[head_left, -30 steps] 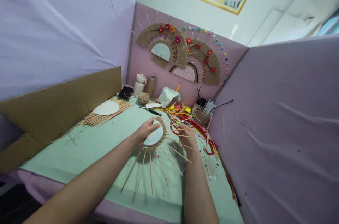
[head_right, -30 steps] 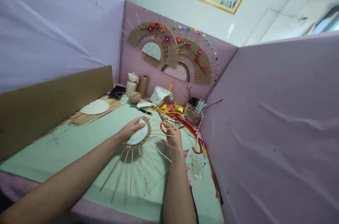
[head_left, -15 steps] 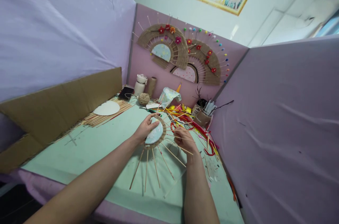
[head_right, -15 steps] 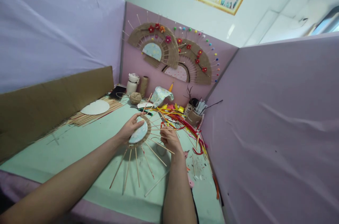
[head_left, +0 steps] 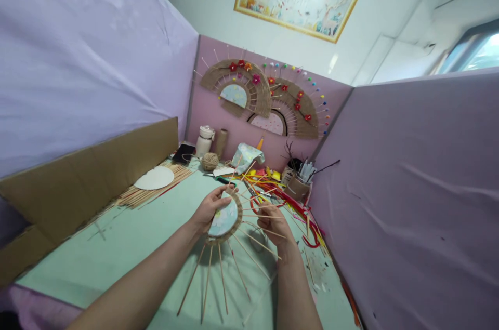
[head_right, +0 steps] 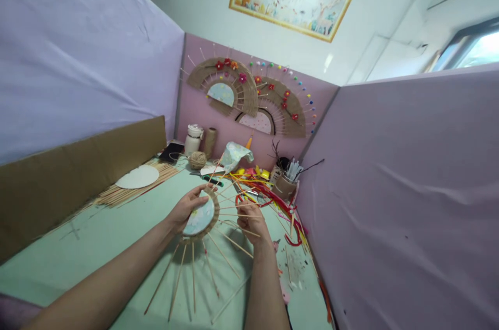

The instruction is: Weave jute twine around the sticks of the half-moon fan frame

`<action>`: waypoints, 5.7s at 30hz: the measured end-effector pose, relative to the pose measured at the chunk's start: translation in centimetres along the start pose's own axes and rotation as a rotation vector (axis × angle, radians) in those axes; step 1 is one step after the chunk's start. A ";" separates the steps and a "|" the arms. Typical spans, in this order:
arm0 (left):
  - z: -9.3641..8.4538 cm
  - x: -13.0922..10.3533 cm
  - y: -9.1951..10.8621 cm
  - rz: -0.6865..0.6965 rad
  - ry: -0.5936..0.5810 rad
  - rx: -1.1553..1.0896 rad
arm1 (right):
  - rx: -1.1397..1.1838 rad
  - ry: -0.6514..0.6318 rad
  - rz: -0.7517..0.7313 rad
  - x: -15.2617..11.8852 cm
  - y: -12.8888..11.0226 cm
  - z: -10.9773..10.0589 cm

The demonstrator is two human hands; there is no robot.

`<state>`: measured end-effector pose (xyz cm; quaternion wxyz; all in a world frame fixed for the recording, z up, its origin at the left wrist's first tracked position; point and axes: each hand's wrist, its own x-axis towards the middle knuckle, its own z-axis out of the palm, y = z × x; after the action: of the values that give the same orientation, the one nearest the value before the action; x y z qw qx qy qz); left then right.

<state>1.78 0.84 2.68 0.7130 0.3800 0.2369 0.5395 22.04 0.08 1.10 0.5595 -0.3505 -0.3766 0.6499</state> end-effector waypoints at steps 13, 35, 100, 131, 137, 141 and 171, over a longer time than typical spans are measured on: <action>-0.5 0.2 -0.9 -0.227 -0.180 0.056 | 0.249 0.032 -0.093 -0.5 -2.2 -1.3; -1.4 1.0 -0.6 -0.095 0.020 -0.071 | -0.082 0.251 -0.303 0.4 -0.7 -0.8; -1.6 0.9 -0.2 -0.024 -0.031 0.034 | 0.060 0.122 -0.399 -0.6 -2.4 -0.9; -1.9 1.3 0.6 0.188 0.157 -0.098 | -0.764 -0.187 0.075 -1.3 0.9 1.6; -1.7 1.1 0.8 0.202 0.037 -0.174 | -0.737 -0.203 0.086 -1.1 1.0 1.5; -1.6 0.9 0.9 0.182 -0.009 -0.202 | -0.759 -0.217 0.101 -1.2 1.0 1.6; -2.7 1.8 0.4 -0.116 0.071 -0.409 | -0.705 -0.088 0.040 -0.6 0.9 0.9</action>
<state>0.09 3.34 1.49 0.7963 0.1939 0.1693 0.5474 20.95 -0.65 0.77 0.3746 -0.5009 -0.5944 0.5054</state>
